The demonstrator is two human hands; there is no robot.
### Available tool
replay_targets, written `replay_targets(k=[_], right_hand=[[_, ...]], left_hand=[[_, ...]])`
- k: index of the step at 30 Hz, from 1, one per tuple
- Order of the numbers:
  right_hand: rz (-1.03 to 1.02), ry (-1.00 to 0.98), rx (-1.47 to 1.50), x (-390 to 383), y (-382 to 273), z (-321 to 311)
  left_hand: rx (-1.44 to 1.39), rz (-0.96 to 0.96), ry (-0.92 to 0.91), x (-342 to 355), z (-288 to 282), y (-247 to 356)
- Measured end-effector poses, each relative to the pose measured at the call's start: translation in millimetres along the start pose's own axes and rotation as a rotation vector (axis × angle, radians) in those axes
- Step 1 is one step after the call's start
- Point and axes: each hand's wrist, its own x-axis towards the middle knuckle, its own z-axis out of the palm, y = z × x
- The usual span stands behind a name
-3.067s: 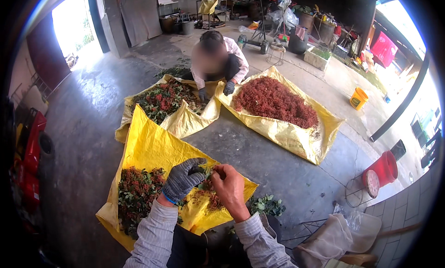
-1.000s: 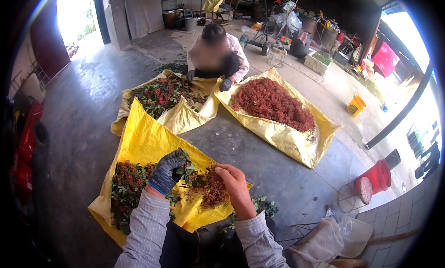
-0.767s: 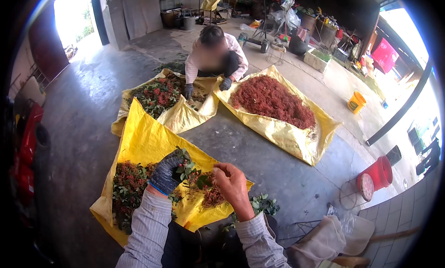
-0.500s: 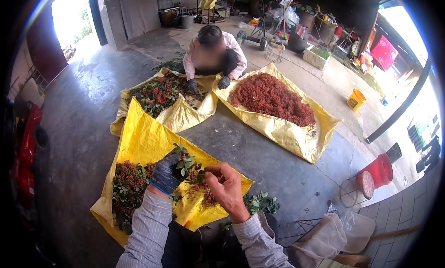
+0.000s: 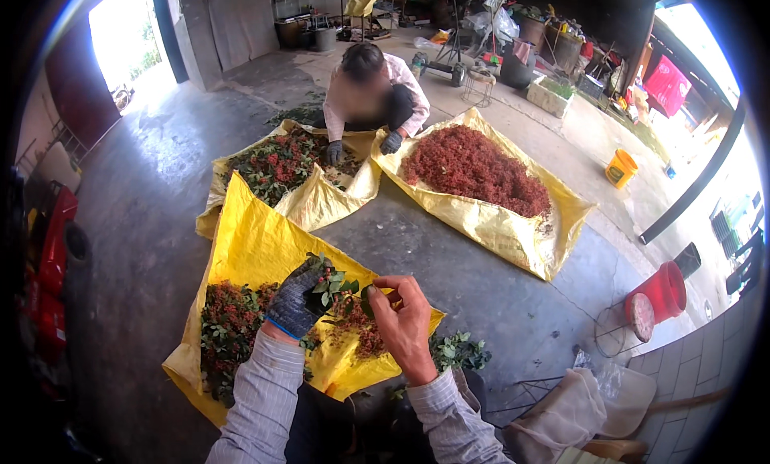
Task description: The person picks berries from stems by hand, dropping the fruit into a pile on a yellow cloth on the floor.
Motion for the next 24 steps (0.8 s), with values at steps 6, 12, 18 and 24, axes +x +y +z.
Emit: replay_targets(k=[6,12,18,24], right_hand=[[0.033,-0.195,0.188,-7,-12,1],[0.407,-0.345,0.502,2,-4,-3],[0.415,-0.312,0.629,1,9,4],[0.429,-0.275,0.629,2,13,-1]], left_hand=[[0.363,0.16,-0.018,6,1,-7],[0.322,0.091,-0.015,4,10,-4],[0.254,0.088,0.056,6,12,-8],[0.308,0.098,0.107,7,20,-9]])
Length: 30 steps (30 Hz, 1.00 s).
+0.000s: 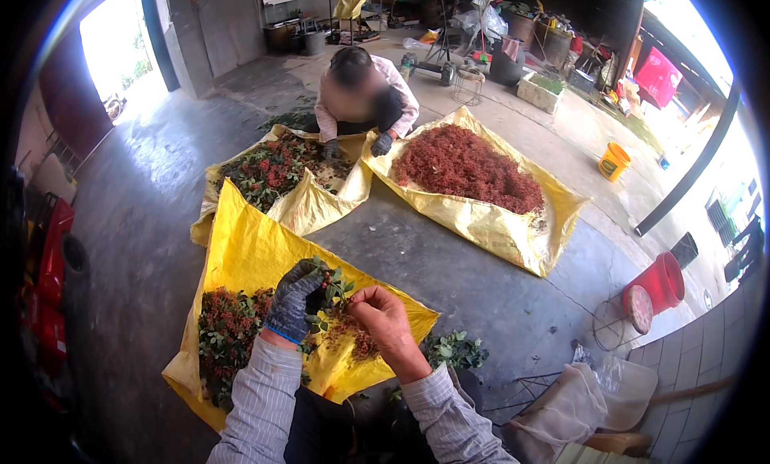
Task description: The person picks berries from stems by hand, dropping the fruit into a pile on a yellow cloth on the floor.
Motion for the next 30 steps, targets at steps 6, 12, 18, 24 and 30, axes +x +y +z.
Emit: replay_targets(k=[6,12,18,24,30], right_hand=[[0.007,0.03,-0.06,0,1,-2],[0.061,0.104,-0.111,0,-2,-2],[-0.097,0.197,-0.186,7,4,-14],[0.021,0.091,0.059,1,-9,-18],[-0.06,0.193,0.122,3,-10,-18]], left_hand=[[0.033,0.003,-0.036,-2,1,4],[-0.144,-0.084,-0.018,-6,4,-7],[-0.243,-0.06,-0.005,4,-24,2],[-0.084,-0.089,0.136,-1,-23,26],[0.571,-0.184,-0.143,-14,4,26]])
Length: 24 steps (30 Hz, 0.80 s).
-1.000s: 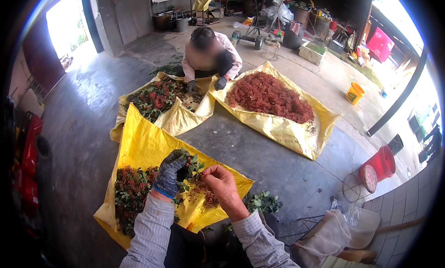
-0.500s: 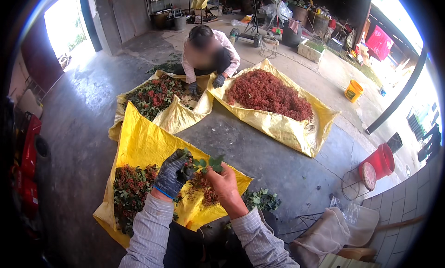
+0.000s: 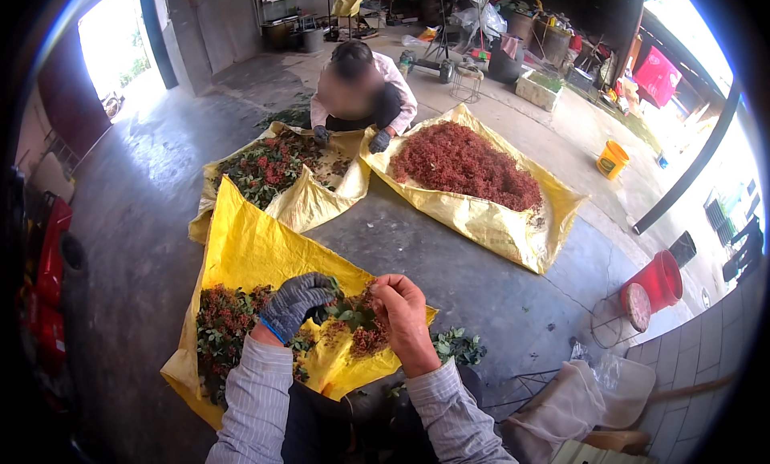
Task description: The person picks berries from stems by hand, dropping the fruit into a pile on a yellow cloth on the floor.
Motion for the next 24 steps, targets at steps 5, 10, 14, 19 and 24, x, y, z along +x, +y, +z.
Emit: replay_targets(k=[5,10,14,19,24], right_hand=[[-0.075,0.039,-0.137,3,2,0],[-0.165,0.108,-0.296,1,3,3],[-0.206,0.174,-0.285,-1,6,14],[-0.268,0.172,-0.387,2,14,14],[-0.231,0.147,-0.351,3,11,13]], left_hand=[[0.086,0.044,-0.135,-2,13,-1],[-0.052,-0.075,-0.114,1,24,-1],[0.081,-0.031,-0.024,6,29,-6],[0.057,-0.024,0.009,9,40,-11],[-0.009,-0.031,0.009,10,38,-17]])
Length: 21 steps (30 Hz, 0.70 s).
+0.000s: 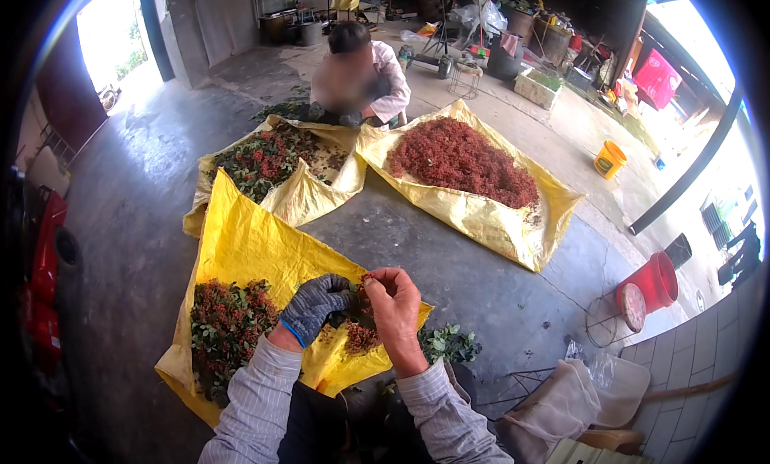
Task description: The person picks berries from stems by hand, dropping the fruit into a pile on a yellow cloth on the floor.
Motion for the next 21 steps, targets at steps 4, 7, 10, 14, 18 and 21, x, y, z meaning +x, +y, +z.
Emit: replay_targets(k=[4,7,10,14,18,21], right_hand=[[-0.03,0.007,-0.007,2,1,-5],[-0.033,0.022,-0.023,2,6,-7],[-0.027,0.002,-0.041,1,9,-5],[-0.062,0.008,-0.059,-3,6,0],[-0.087,-0.001,-0.078,-8,3,4],[-0.078,0.008,-0.114,-9,3,4]], left_hand=[[-0.014,0.034,0.047,0,5,0],[0.013,0.043,0.067,-5,7,13],[-0.1,0.053,0.033,-6,-1,9],[-0.176,0.043,-0.038,-3,-6,4],[-0.159,0.014,-0.062,-5,-11,8],[-0.11,0.005,-0.06,-8,-9,13]])
